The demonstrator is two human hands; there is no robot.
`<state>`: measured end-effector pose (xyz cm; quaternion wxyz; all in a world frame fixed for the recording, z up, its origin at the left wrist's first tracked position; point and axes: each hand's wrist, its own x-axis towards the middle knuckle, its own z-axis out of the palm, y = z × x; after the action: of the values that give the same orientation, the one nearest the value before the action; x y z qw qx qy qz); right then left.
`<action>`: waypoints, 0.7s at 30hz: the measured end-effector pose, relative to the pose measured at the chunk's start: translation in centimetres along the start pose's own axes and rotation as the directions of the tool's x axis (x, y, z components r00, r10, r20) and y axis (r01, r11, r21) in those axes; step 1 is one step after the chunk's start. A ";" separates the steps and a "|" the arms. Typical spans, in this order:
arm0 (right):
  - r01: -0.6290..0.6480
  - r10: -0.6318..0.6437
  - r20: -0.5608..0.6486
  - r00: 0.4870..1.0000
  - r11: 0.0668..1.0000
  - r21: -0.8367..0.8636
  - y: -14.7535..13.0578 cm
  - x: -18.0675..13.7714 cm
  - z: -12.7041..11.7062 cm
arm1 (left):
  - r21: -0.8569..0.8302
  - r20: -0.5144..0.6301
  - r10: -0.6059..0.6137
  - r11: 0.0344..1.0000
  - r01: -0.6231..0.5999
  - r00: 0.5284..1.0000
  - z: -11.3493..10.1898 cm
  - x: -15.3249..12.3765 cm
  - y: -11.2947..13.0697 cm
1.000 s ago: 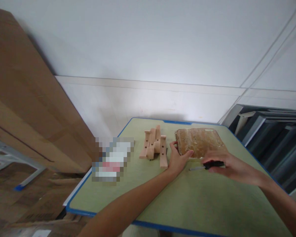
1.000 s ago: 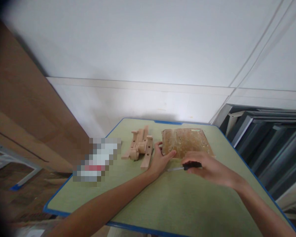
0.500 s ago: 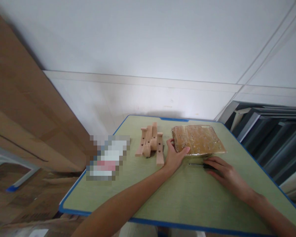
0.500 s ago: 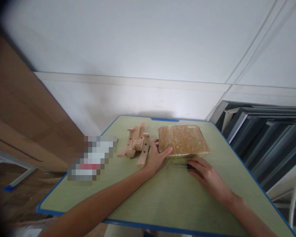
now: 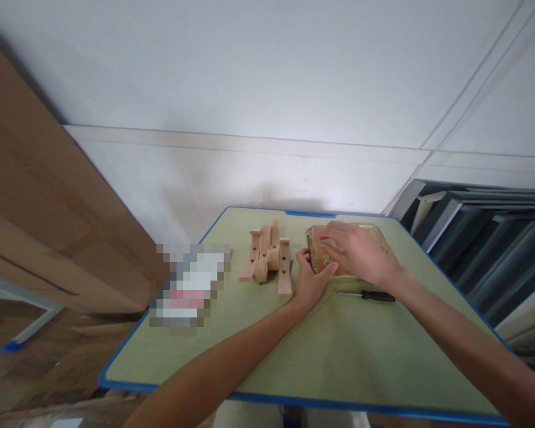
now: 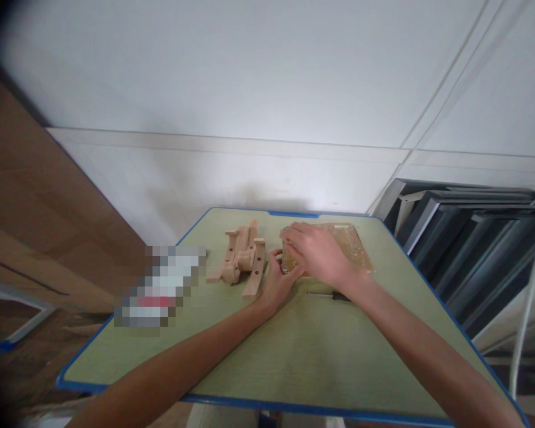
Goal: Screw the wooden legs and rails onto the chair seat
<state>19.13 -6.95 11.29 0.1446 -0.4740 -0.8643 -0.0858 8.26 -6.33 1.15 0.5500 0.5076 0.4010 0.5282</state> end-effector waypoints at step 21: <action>0.096 -0.106 0.239 0.965 0.994 0.052 -2.0 9.2 4.6 | -0.010 -0.049 0.023 1.000 -0.024 0.999 0.1 0.3 -0.6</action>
<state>11.97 0.61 9.94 0.0434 -0.4334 -0.9000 -0.0175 8.55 -6.05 0.57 0.5363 0.4963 0.4057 0.5491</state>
